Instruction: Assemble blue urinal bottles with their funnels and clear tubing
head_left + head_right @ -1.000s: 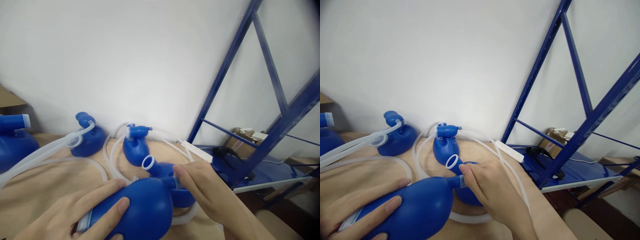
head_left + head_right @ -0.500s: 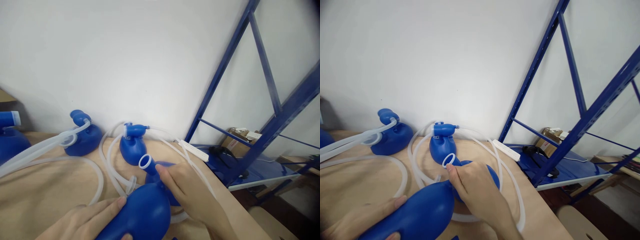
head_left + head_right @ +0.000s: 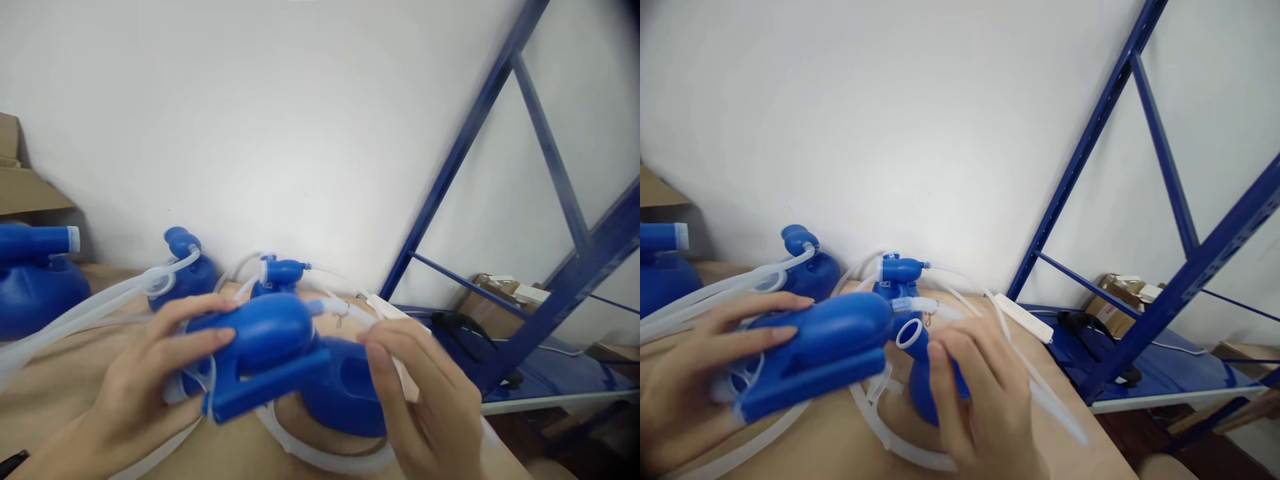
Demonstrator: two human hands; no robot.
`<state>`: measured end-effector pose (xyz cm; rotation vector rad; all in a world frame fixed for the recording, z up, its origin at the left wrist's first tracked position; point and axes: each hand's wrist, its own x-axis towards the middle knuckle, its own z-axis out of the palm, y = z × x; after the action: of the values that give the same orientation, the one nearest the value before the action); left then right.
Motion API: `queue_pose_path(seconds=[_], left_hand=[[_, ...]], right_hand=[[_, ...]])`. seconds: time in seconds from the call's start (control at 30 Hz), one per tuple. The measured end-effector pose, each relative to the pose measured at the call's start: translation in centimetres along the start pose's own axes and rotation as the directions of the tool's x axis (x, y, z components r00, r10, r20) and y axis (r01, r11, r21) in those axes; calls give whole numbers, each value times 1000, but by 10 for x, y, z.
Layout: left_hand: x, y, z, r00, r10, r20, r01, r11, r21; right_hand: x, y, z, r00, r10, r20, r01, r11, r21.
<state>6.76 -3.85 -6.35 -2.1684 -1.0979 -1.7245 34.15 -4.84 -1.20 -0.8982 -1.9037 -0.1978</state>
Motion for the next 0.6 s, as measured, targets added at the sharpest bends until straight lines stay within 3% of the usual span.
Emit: queue_pose_path(seconds=[0.07,0.1,0.2,0.3,0.43,0.5,0.6], left_hand=[[9,-4,-4,999,35,-40,-35,999,-4],[12,-4,-4,997,30,-69,-30,1000,-6],[12,1,-2,994,-24,-111,21,1000,-22],[7,2,1,996,-35,-80,32,999,-30],[-1,-1,4,1000,4,-23,-5,999,-46],[-4,-1,7,1000,10,-23,-12,999,-52],[-11,-1,11,999,31,-6,-32,998,-59]], right_hand=[[-6,-2,8,980,150,130,-169,974,149],[-7,-1,15,945,247,213,-292,932,216],[-6,12,42,816,453,359,-577,667,471],[-5,21,64,805,539,248,-522,444,728],[-7,18,73,737,672,65,-396,352,848],[-7,15,73,695,718,42,-374,310,874],[-5,13,74,685,722,95,-386,249,888]])
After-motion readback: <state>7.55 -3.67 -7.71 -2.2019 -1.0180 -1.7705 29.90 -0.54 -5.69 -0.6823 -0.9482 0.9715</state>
